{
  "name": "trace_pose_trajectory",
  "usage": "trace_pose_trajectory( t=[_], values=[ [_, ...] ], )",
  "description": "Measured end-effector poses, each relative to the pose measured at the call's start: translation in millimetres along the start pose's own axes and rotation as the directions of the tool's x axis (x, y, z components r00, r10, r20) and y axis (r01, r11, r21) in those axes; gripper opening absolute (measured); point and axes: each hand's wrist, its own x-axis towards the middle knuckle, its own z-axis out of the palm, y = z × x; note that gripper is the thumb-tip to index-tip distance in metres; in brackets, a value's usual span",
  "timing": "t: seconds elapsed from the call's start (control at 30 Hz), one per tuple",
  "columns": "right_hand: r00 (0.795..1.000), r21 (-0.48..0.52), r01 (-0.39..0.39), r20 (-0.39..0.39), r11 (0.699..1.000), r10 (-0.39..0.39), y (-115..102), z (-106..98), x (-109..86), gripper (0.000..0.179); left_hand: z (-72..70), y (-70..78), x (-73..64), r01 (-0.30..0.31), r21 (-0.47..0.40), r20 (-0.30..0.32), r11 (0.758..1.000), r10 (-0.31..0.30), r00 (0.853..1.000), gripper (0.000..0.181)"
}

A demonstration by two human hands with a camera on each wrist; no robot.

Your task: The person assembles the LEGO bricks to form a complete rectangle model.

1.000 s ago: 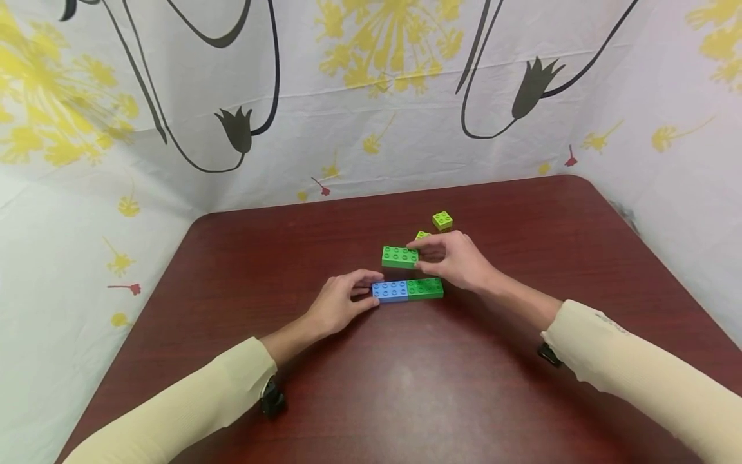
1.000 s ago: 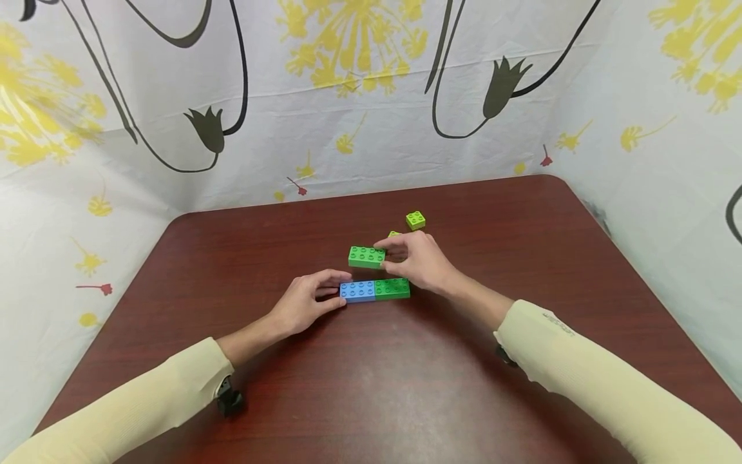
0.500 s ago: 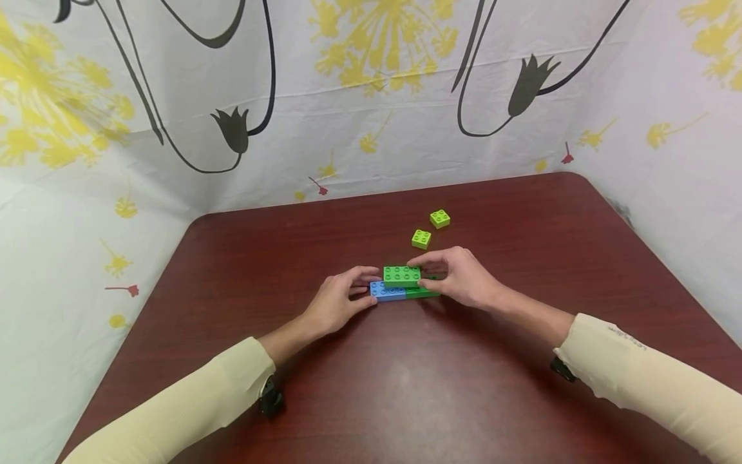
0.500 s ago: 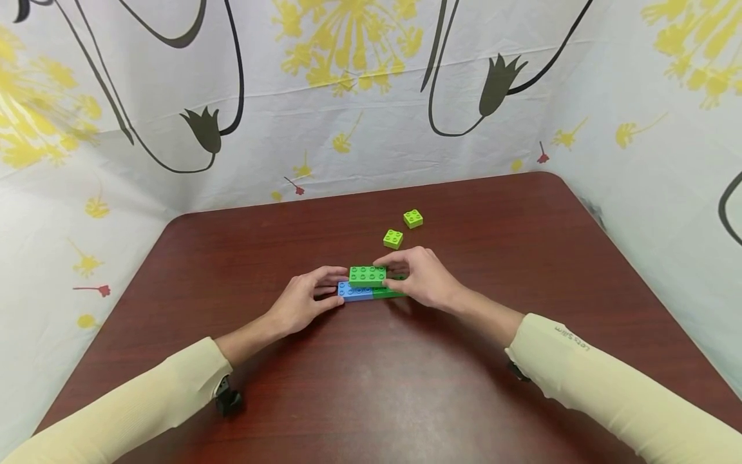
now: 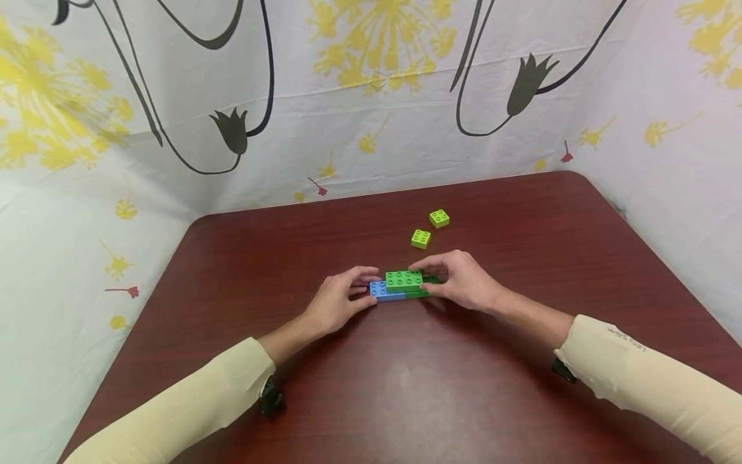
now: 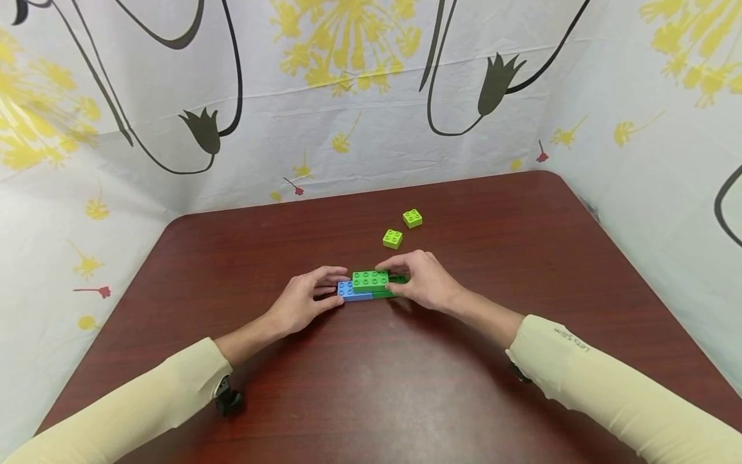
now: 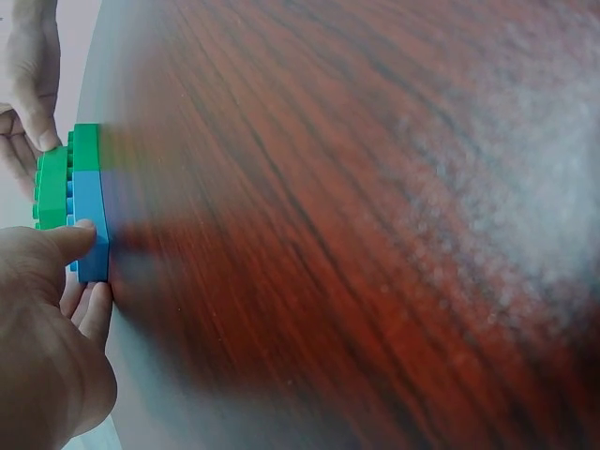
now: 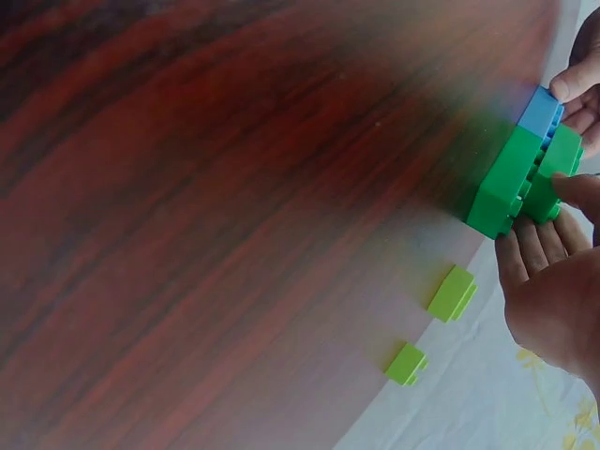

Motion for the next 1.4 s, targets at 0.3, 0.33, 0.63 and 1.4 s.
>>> trace_pose_trajectory(
  t=[0.3,0.33,0.63,1.4],
  values=[
    [1.000,-0.006,-0.001,0.005,1.000,0.001,2.4,1.4,0.1,0.037,-0.5,1.3,-0.4,-0.006,-0.001,0.004,1.000,0.006,1.000,0.053],
    [1.000,-0.005,-0.002,0.006,1.000,0.002,2.5,1.5,0.1,0.037,-0.8,1.5,-0.1,-0.003,-0.003,0.006,1.000,0.003,1.000,0.053],
    [1.000,-0.015,0.003,0.003,1.000,-0.003,2.3,1.7,-0.2,0.037,-0.9,1.9,1.0,0.003,0.013,0.011,1.000,-0.003,1.000,0.054],
    [1.000,0.024,0.021,0.011,1.000,-0.021,5.2,1.2,-0.4,0.037,-0.1,20.5,14.6,-0.093,0.021,-0.002,0.995,0.093,0.996,0.044]
  ],
)
